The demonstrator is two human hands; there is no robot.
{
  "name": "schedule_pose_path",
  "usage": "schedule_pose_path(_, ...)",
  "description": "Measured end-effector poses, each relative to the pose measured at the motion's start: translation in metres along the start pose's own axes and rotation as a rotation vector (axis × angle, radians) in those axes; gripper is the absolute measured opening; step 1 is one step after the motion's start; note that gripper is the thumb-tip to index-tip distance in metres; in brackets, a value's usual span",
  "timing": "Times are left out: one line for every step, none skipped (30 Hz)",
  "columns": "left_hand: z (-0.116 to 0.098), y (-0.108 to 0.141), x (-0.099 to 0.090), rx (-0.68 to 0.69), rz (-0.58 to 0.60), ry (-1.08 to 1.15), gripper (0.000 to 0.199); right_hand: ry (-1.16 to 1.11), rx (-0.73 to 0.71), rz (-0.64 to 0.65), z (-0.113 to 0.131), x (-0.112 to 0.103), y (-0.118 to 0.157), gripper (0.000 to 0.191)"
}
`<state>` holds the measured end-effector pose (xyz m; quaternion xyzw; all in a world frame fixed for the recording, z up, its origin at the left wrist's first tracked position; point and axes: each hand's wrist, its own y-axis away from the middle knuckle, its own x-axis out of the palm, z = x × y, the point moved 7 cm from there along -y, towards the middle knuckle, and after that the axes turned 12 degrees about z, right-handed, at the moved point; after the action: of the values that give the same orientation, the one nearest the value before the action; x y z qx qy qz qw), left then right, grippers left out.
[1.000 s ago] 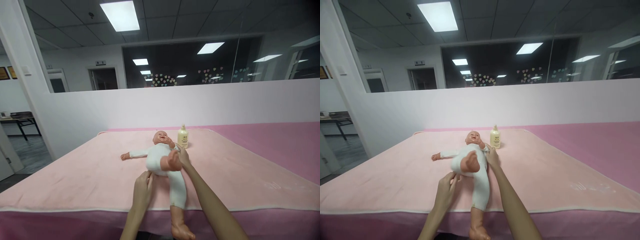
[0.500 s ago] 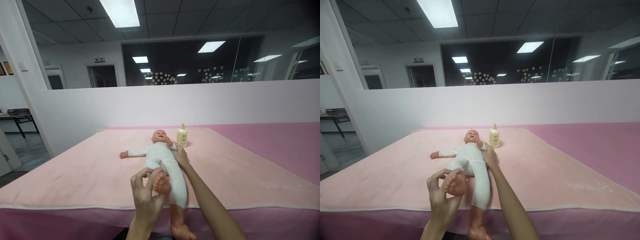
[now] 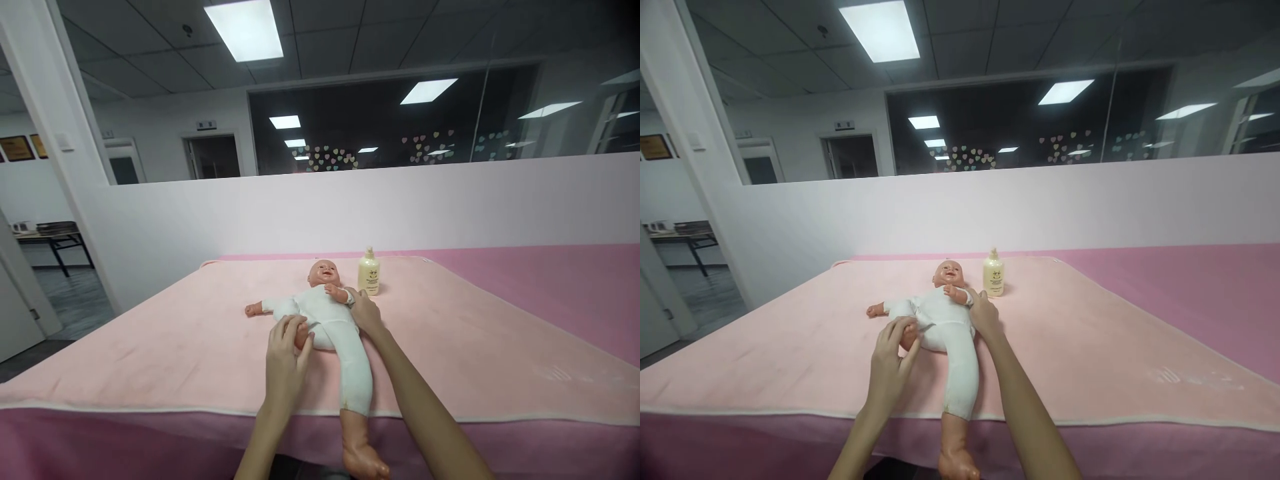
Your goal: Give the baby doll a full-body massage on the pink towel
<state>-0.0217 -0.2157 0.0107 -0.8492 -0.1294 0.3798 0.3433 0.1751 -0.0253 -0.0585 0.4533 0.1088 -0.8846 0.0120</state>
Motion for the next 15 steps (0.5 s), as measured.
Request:
schedule_pose_path(0.006,-0.001,0.004,-0.021,0.02,0.052,0.021,-0.034,0.009,-0.019,-0.001,-0.001,0.0,0.045)
schedule_pose_path(0.01,-0.001,0.005,-0.039,0.024,0.112,0.02,-0.085,0.012,-0.043,-0.002,-0.002,0.001,0.046)
schedule_pose_path(0.012,0.0,0.002,-0.053,-0.001,0.174,0.022,-0.156,0.007,-0.076,-0.002,-0.003,0.001,0.045)
schedule_pose_path(0.012,0.001,-0.003,-0.056,-0.055,0.231,0.024,-0.245,0.006,-0.115,-0.003,-0.005,0.002,0.043)
schedule_pose_path(0.009,0.002,-0.011,-0.039,-0.131,0.275,0.028,-0.345,0.018,-0.152,-0.006,-0.006,0.002,0.042)
schedule_pose_path(0.003,0.005,-0.02,0.002,-0.218,0.299,0.033,-0.446,0.052,-0.187,-0.01,-0.007,0.002,0.041)
schedule_pose_path(-0.005,0.008,-0.028,0.063,-0.296,0.298,0.037,-0.534,0.104,-0.22,-0.016,-0.006,0.002,0.042)
schedule_pose_path(-0.014,0.011,-0.033,0.127,-0.343,0.276,0.041,-0.6,0.166,-0.249,-0.023,-0.006,0.002,0.044)
schedule_pose_path(-0.022,0.012,-0.034,0.182,-0.348,0.241,0.044,-0.639,0.227,-0.275,-0.03,-0.005,0.002,0.046)
schedule_pose_path(-0.028,0.012,-0.031,0.22,-0.311,0.202,0.045,-0.655,0.273,-0.298,-0.035,-0.004,0.002,0.048)
schedule_pose_path(-0.03,0.011,-0.025,0.232,-0.25,0.173,0.045,-0.652,0.298,-0.317,-0.039,-0.004,0.002,0.05)
schedule_pose_path(-0.028,0.008,-0.017,0.214,-0.185,0.16,0.044,-0.641,0.308,-0.333,-0.042,-0.005,0.002,0.05)
schedule_pose_path(-0.022,0.004,-0.008,0.175,-0.118,0.161,0.041,-0.634,0.311,-0.344,-0.043,-0.005,0.003,0.05)
schedule_pose_path(-0.013,-0.001,0.002,0.121,-0.058,0.176,0.039,-0.619,0.3,-0.348,-0.043,-0.006,0.003,0.049)
schedule_pose_path(-0.002,-0.007,0.01,0.059,-0.01,0.198,0.036,-0.581,0.27,-0.334,-0.039,-0.007,0.004,0.047)
